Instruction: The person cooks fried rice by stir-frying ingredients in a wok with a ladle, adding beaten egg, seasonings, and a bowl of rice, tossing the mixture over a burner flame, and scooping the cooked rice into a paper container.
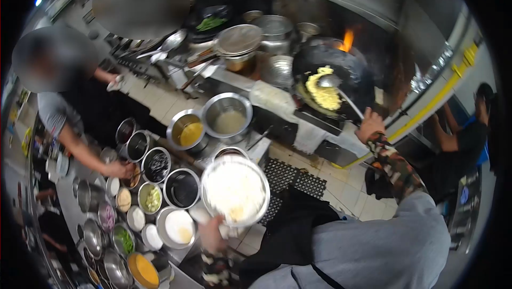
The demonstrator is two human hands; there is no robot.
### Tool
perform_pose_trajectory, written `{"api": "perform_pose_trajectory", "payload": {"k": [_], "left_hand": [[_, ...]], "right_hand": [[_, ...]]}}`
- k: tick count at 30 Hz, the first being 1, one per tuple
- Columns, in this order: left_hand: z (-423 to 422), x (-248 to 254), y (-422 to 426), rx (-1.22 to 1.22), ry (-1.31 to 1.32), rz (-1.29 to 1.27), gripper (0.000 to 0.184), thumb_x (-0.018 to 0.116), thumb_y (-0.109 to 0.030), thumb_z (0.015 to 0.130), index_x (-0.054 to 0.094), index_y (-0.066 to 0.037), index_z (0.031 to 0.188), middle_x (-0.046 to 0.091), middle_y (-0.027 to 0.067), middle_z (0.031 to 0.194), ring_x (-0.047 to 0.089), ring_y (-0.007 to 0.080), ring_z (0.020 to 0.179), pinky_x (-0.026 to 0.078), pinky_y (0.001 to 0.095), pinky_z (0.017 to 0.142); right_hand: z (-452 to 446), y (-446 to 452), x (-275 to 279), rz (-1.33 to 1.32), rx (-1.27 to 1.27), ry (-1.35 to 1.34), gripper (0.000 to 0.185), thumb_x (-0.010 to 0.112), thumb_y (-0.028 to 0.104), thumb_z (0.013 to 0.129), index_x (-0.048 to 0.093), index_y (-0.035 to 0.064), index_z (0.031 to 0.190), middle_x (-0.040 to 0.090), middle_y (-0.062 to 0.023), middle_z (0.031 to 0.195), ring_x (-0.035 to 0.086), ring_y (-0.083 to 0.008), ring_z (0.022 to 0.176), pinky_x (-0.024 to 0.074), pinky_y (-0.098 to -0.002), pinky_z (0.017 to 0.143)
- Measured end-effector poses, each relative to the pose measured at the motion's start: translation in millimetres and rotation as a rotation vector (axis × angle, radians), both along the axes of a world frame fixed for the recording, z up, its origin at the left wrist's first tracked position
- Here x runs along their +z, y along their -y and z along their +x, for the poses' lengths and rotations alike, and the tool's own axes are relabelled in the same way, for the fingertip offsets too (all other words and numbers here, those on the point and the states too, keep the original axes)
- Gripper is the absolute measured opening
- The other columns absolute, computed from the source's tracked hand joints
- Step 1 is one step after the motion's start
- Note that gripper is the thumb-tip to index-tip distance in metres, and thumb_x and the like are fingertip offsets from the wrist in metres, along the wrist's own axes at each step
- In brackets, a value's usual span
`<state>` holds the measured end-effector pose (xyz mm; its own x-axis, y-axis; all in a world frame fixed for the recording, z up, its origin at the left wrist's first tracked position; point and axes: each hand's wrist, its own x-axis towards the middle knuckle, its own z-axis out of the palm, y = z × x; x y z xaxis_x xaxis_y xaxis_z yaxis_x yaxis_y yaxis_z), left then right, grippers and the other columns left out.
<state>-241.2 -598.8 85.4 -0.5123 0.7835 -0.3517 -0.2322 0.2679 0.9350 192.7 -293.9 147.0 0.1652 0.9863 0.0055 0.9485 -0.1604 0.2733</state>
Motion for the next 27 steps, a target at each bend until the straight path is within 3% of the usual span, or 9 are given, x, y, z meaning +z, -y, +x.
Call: {"api": "perform_pose_trajectory", "payload": {"k": [2,5,6,8,12,16,21,24,27], "left_hand": [[20,42,-90,0.017,0.278,-0.090,0.037,0.059,-0.015,0.074,0.057,0.008,0.103,0.064,0.0152,0.091,0.064,0.0250,0.077,0.053,0.0360,0.066],[40,23,-222,-0.157,0.156,0.126,0.034,0.068,-0.021,0.068,0.065,0.004,0.091,0.067,0.0128,0.083,0.063,0.0214,0.074,0.048,0.0337,0.068],[61,58,-258,-0.354,-0.637,0.102,0.035,0.069,-0.021,0.066,0.065,0.002,0.092,0.067,0.0160,0.084,0.063,0.0250,0.075,0.048,0.0358,0.071],[127,107,-328,-0.207,-0.412,0.160,0.039,0.069,-0.020,0.066,0.063,-0.002,0.101,0.066,0.0189,0.089,0.064,0.0291,0.081,0.048,0.0365,0.075],[241,79,-460,-0.189,-1.239,0.360,0.045,0.067,-0.015,0.067,0.054,-0.003,0.108,0.061,0.0175,0.096,0.062,0.0337,0.086,0.050,0.0396,0.074],[291,-8,-526,-0.608,-1.734,0.516,0.021,0.057,-0.007,0.072,0.052,-0.007,0.092,0.055,0.0113,0.087,0.059,0.0291,0.080,0.048,0.0410,0.069],[295,27,-559,-0.252,-1.654,0.443,0.016,0.056,-0.008,0.072,0.049,-0.006,0.087,0.056,0.0115,0.083,0.059,0.0305,0.073,0.048,0.0403,0.062],[264,86,-518,-0.016,-1.501,0.521,0.032,0.066,-0.008,0.064,0.049,-0.005,0.090,0.055,0.0150,0.082,0.056,0.0372,0.075,0.046,0.0450,0.067],[224,124,-424,0.125,-1.110,0.400,0.034,0.071,-0.014,0.065,0.051,-0.005,0.091,0.060,0.0221,0.087,0.057,0.0404,0.086,0.047,0.0438,0.072]], "right_hand": [[60,-42,-78,-0.046,0.008,-0.165,0.054,0.044,0.020,0.089,0.028,0.0135,0.139,0.056,-0.0211,0.107,0.060,-0.0358,0.095,0.0477,-0.0476,0.079],[62,-16,-40,-0.165,0.097,-0.347,0.053,0.047,0.020,0.086,0.033,0.0136,0.137,0.059,-0.0236,0.105,0.059,-0.0387,0.093,0.0482,-0.0459,0.078],[67,10,-4,-0.219,0.152,-0.462,0.052,0.049,0.020,0.085,0.036,0.0123,0.136,0.059,-0.0238,0.105,0.058,-0.0395,0.094,0.0480,-0.0446,0.079],[119,29,-12,-0.104,0.292,-0.706,0.054,0.057,0.018,0.079,0.043,0.0090,0.130,0.060,-0.0220,0.100,0.058,-0.0384,0.094,0.0465,-0.0440,0.082],[157,52,31,-0.286,-0.196,-1.080,0.056,0.060,0.009,0.077,0.045,0.0065,0.130,0.062,-0.0203,0.095,0.062,-0.0292,0.091,0.0483,-0.0359,0.079],[211,59,-8,0.116,0.234,-1.118,0.055,0.057,0.004,0.081,0.041,0.0040,0.134,0.064,-0.0155,0.093,0.065,-0.0195,0.075,0.0503,-0.0293,0.069],[212,37,52,-0.230,-0.112,-1.218,0.052,0.055,0.008,0.086,0.040,0.0070,0.135,0.060,-0.0202,0.110,0.064,-0.0231,0.087,0.0476,-0.0283,0.079],[216,0,3,-0.023,0.480,-1.017,0.048,0.053,0.014,0.088,0.040,0.0116,0.135,0.061,-0.0226,0.104,0.060,-0.0393,0.092,0.0487,-0.0368,0.077],[189,-46,15,-0.390,0.230,-0.927,0.047,0.050,0.006,0.088,0.040,0.0060,0.134,0.054,-0.0218,0.122,0.052,-0.0285,0.116,0.0405,-0.0318,0.093]]}}
